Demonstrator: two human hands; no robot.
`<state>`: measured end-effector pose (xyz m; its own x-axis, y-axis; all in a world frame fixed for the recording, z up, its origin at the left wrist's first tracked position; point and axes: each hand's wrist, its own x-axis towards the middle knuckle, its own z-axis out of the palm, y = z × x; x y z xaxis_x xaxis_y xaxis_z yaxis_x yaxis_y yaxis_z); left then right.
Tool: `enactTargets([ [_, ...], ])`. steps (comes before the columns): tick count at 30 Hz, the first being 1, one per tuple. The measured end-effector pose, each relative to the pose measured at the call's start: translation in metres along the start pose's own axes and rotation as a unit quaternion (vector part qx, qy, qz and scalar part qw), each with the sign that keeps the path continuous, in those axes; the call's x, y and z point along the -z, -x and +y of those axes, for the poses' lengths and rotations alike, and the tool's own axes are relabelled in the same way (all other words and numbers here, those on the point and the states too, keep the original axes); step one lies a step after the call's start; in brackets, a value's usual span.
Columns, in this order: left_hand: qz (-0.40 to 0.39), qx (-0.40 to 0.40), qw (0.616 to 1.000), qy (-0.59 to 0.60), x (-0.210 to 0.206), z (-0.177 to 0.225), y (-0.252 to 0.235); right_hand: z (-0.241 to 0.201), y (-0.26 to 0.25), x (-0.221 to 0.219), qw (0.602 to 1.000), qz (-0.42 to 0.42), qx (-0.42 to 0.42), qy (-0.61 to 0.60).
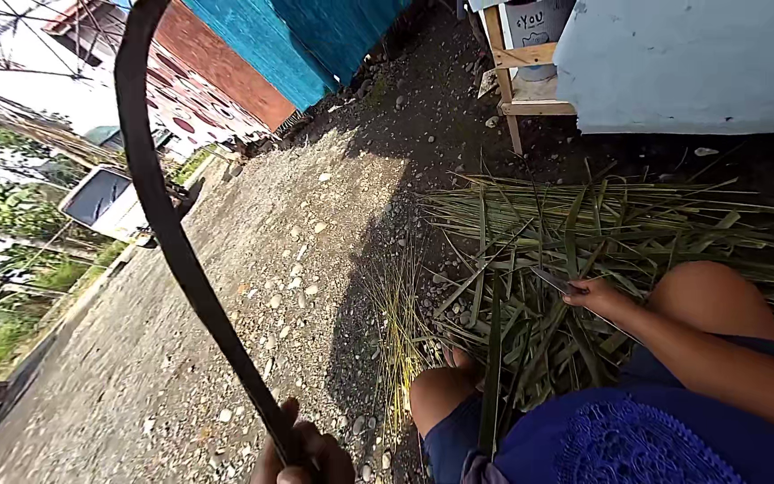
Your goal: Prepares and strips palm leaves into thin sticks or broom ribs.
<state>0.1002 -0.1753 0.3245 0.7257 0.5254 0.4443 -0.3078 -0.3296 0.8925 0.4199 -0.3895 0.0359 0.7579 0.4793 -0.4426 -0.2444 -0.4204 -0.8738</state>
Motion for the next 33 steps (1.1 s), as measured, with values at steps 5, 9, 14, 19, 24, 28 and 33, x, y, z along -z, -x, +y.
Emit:
enactTargets([
  [5,-0.07,0.236,0.968,0.046,-0.048,-0.115,-0.007,0.0,0.004,-0.002,1.0,0.005,0.008,-0.012],
  [9,-0.101,0.391,0.915,-0.026,-0.072,-0.173,0.002,-0.009,0.021,0.003,0.995,-0.022,-0.017,-0.093],
  [14,-0.092,0.439,0.892,-0.057,-0.086,-0.197,0.014,-0.015,0.038,0.005,0.934,-0.171,-0.011,-0.314],
  [19,-0.167,0.424,0.878,-0.143,-0.093,-0.195,0.018,-0.015,0.049,-0.012,0.929,-0.252,-0.006,-0.27],
  [24,-0.225,0.446,0.837,-0.223,-0.092,-0.205,0.022,-0.009,0.05,-0.024,0.935,-0.284,-0.005,-0.212],
  [28,-0.22,0.491,0.818,-0.205,-0.092,-0.207,0.025,-0.006,0.048,-0.025,0.94,-0.269,-0.024,-0.209],
  [33,-0.182,0.528,0.815,-0.153,-0.096,-0.2,0.023,-0.009,0.05,-0.022,0.929,-0.292,-0.027,-0.226],
])
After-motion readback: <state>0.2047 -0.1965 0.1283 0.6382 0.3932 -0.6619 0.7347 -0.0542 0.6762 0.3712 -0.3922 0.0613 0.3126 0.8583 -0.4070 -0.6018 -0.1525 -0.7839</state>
